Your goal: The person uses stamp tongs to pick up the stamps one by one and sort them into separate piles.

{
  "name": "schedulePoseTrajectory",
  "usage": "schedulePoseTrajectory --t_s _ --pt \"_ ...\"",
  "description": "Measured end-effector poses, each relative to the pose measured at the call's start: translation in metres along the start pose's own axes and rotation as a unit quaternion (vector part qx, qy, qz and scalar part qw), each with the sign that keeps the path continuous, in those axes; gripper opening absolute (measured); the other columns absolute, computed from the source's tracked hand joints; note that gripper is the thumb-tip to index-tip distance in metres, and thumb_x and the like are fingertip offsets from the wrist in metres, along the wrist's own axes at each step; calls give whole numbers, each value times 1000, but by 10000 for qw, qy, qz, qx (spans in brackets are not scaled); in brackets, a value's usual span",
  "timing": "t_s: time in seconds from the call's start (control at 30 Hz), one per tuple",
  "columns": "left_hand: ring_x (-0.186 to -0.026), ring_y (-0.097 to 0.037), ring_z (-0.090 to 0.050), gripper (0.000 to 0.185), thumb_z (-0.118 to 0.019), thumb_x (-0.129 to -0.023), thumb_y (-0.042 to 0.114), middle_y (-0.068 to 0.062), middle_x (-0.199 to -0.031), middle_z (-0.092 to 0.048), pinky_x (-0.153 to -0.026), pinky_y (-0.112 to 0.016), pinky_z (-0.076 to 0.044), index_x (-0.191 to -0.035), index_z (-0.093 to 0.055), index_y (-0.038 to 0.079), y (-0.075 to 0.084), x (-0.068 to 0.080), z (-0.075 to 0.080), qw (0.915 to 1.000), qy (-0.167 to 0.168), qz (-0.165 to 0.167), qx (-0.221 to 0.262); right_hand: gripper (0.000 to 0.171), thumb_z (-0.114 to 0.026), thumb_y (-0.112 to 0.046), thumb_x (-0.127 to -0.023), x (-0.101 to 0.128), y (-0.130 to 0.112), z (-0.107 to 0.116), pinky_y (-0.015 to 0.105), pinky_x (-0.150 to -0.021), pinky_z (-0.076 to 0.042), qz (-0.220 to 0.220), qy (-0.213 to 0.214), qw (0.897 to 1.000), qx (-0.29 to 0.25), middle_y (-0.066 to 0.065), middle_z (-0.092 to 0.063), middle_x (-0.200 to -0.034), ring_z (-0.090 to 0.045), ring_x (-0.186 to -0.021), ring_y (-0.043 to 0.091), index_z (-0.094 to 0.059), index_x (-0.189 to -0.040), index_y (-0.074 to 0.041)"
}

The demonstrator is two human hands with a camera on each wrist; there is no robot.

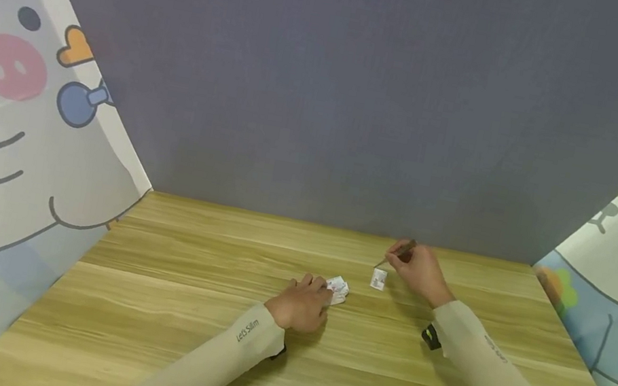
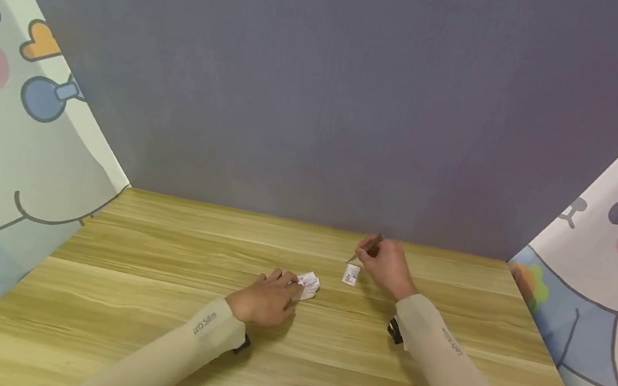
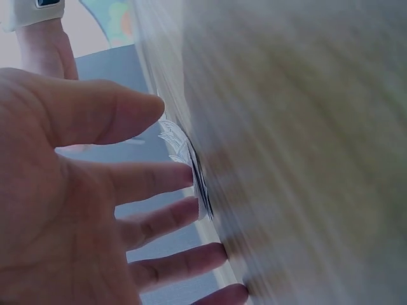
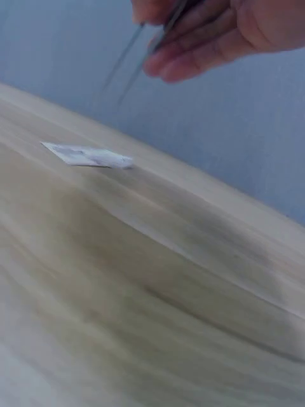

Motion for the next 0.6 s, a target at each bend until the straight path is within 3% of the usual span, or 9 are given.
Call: schedulePoseTrajectory --t_s 0.27,0.6 --pt "-115 -19 -36 45 -49 -99 32 -1 -136 -39 -95 -43 -36 -140 -47 14 1 2 2 9998 -67 39 -204 4 -68 -12 -88 7 -32 -16 30 -62 -52 765 46 9967 -251 -3 -66 -79 -62 -66 9 -70 -85 -10" --pt "-115 -18 -36 49 -48 -99 33 -1 -137 -39 -95 -43 -36 -143 -43 13 1 1 -1 9997 -119 72 -210 6 -69 -7 -86 4 -43 -44 25 -60 -52 519 -194 9959 -711 -3 -63 -77 -62 -66 9 -68 -80 -9"
Point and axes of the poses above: each hand's wrist, its own x-axis away from the middle knuckle, its own z-axis out of the back of the hand, y = z × x, the point moved 7 cm from there along -x, towards the middle knuckle
